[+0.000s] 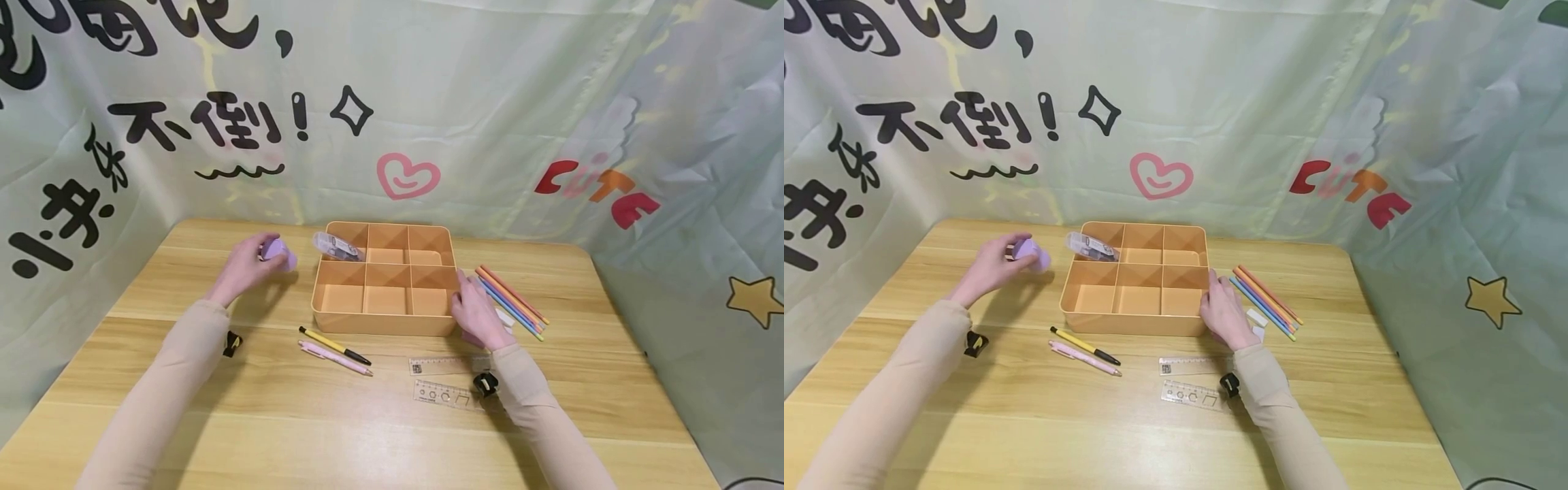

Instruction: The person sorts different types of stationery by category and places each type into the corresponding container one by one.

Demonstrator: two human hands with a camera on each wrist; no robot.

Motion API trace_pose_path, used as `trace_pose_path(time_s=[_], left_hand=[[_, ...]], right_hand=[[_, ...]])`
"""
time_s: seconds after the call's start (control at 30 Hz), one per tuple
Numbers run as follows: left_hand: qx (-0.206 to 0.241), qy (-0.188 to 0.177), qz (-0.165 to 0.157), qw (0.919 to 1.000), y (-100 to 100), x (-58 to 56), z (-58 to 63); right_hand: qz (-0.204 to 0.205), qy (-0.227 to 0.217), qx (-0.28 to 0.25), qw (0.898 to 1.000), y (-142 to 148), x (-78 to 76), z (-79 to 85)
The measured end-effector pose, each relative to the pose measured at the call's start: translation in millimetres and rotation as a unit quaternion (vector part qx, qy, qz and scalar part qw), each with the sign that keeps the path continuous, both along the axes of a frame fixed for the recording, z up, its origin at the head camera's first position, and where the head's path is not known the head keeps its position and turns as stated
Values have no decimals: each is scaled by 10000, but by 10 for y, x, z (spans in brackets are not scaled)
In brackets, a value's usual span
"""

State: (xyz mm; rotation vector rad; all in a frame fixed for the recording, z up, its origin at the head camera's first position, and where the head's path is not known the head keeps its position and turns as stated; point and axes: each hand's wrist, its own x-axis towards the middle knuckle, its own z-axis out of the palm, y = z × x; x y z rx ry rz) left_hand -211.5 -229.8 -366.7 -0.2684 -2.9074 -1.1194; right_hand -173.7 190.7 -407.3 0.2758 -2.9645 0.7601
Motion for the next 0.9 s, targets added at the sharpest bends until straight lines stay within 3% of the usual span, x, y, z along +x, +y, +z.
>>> trace_pose_path(time_s=[0.27,0.4,0.5,0.7,0.9], left_hand=[[208,806,58,9965,211,175,230],[290,1276,-112,9913,421,252,299],[188,1330,-397,9901,575,314,314],[-268,1030,-907,9902,782,352,198],[-1129,1094,-1030,9822,846,302,32]], right_hand=[[-45,5,-31,10000,15,4,18],[-57,6,-12,10000,18,1,15],[-62,-6,-9,10000,18,-1,9],[-70,2,-20,10000,12,2,10],[-54,-60,-88,9999,3,-1,-7]])
